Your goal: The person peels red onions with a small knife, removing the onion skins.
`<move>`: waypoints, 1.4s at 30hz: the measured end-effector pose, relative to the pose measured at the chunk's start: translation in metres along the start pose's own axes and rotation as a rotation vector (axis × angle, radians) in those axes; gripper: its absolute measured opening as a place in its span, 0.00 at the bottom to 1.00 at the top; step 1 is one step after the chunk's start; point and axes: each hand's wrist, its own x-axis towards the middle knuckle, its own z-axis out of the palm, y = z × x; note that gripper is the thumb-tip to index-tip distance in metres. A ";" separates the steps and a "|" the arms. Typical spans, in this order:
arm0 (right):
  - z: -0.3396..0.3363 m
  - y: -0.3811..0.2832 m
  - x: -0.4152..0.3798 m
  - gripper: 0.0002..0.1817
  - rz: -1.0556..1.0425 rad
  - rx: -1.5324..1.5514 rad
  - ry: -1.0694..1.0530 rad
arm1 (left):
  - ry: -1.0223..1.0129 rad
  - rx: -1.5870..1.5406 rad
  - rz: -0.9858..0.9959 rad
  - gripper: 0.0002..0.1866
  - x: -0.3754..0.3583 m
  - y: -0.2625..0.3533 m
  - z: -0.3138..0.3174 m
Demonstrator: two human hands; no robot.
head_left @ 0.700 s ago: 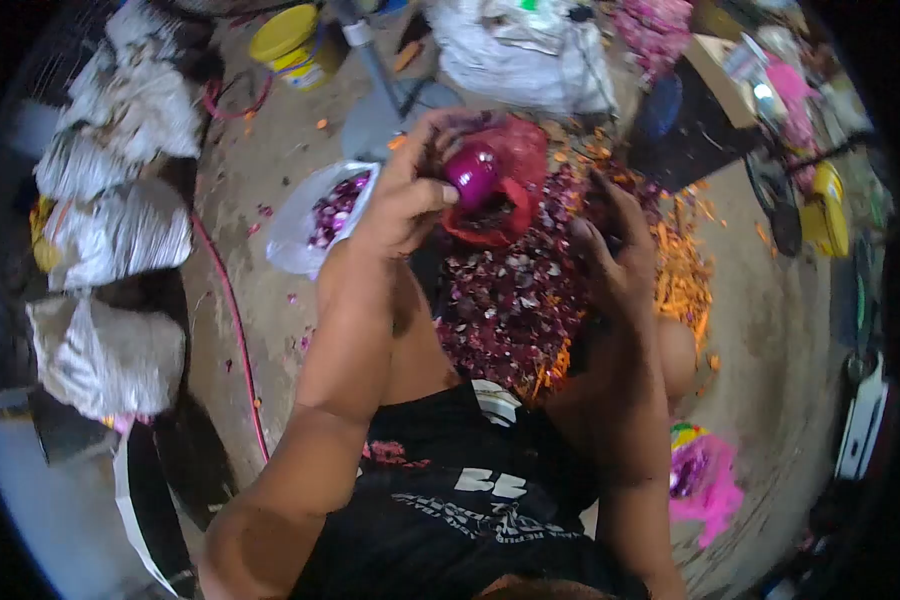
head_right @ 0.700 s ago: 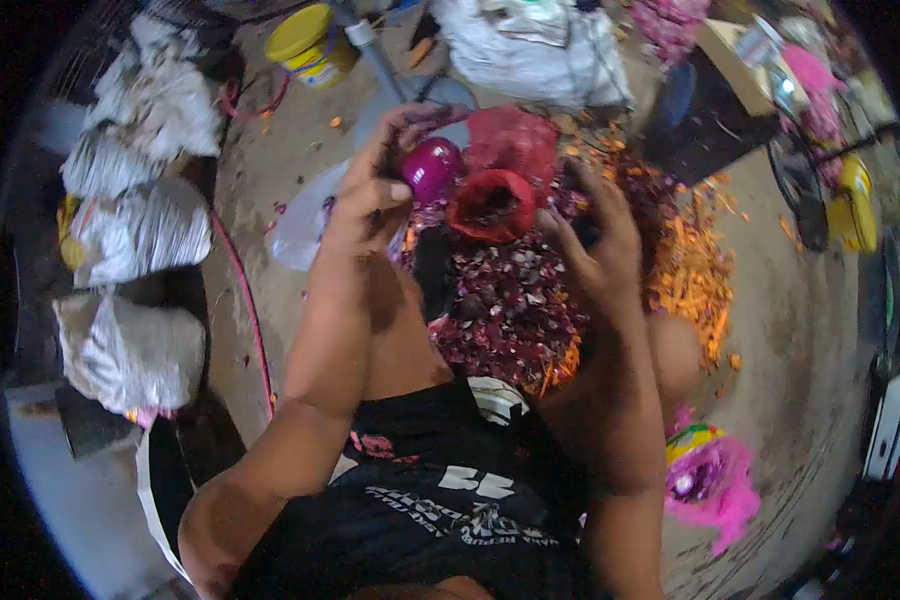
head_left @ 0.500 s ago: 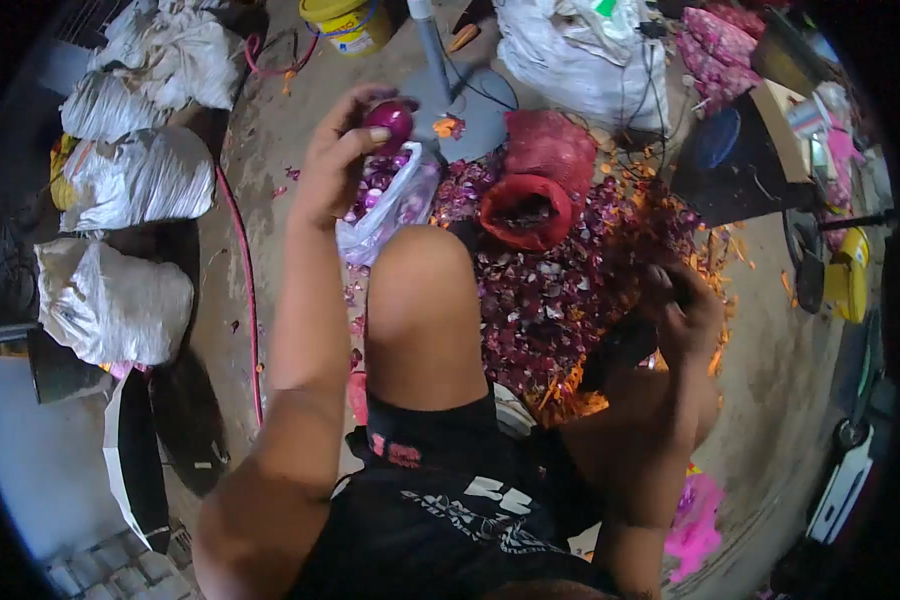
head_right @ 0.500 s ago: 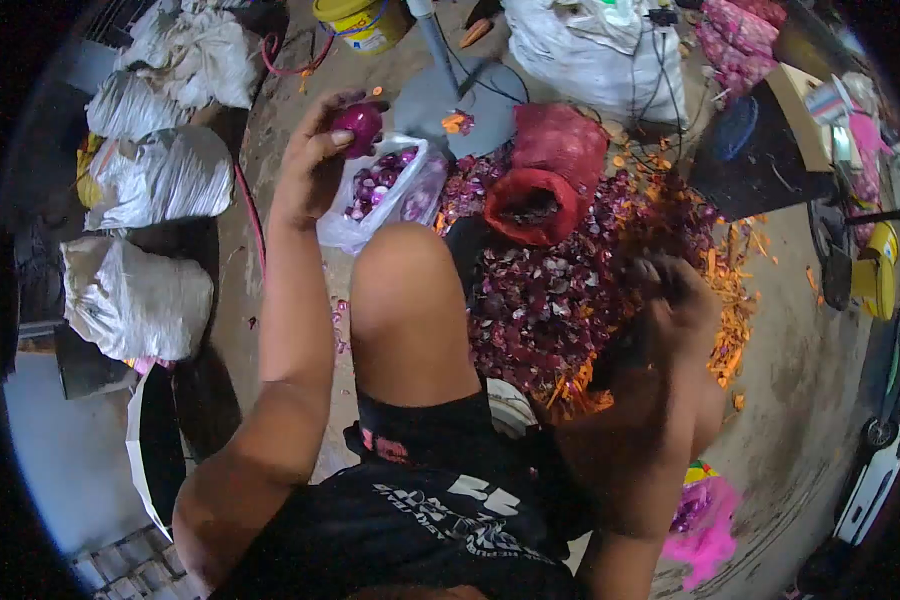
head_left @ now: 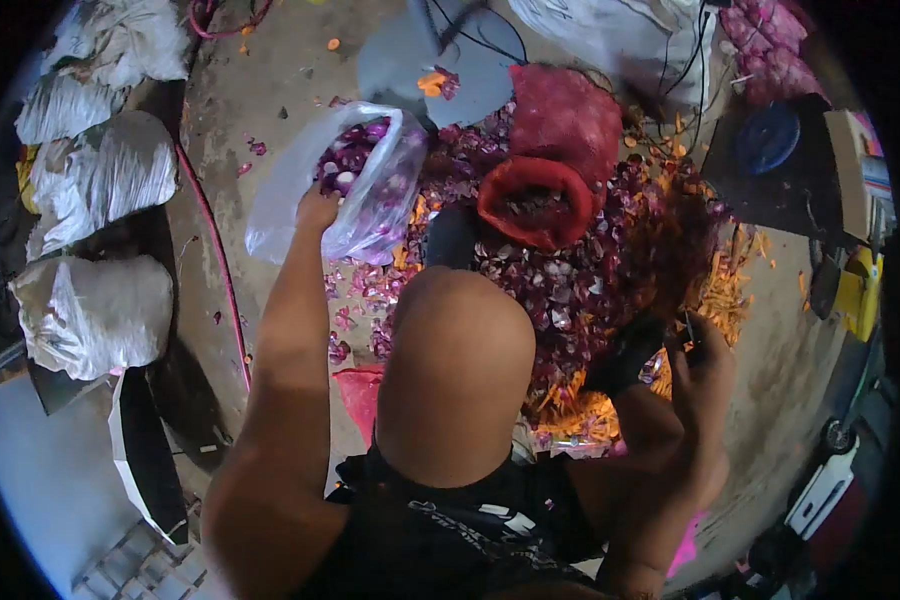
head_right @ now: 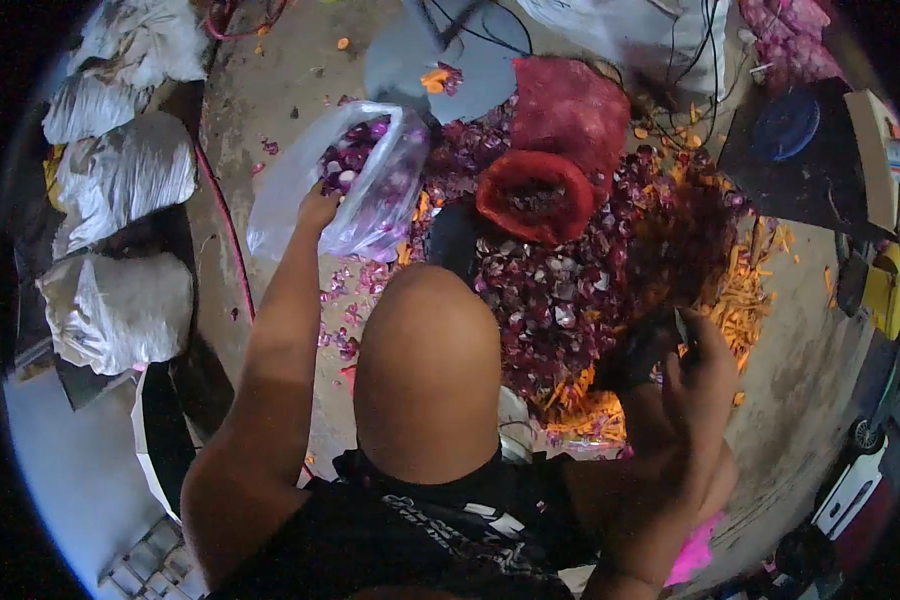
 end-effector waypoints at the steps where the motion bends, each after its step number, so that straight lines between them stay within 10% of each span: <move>1: -0.001 0.001 0.001 0.15 -0.019 -0.048 -0.015 | -0.025 -0.065 -0.056 0.32 -0.011 0.001 -0.002; 7: -0.006 -0.006 0.003 0.13 0.158 0.016 -0.044 | 0.318 0.046 0.120 0.26 -0.035 0.040 -0.021; 15: -0.020 0.000 -0.012 0.10 0.182 -0.072 -0.136 | -0.471 -0.202 0.821 0.18 -0.098 0.228 0.095; 21: -0.028 0.010 -0.020 0.15 0.250 0.018 -0.095 | -0.545 0.488 0.623 0.17 -0.063 0.291 0.201; 24: -0.035 0.011 -0.020 0.15 0.249 0.033 -0.129 | -0.210 0.486 0.996 0.16 -0.059 0.284 0.216; 30: -0.036 0.000 -0.013 0.17 0.284 0.127 -0.197 | -0.488 0.479 0.728 0.15 -0.074 0.351 0.207; 33: -0.039 0.009 -0.017 0.19 0.332 0.162 -0.203 | -0.274 0.259 0.619 0.15 -0.070 0.350 0.227; 42: -0.028 0.009 -0.023 0.25 0.307 0.153 -0.336 | -0.316 0.499 0.717 0.15 -0.054 0.359 0.224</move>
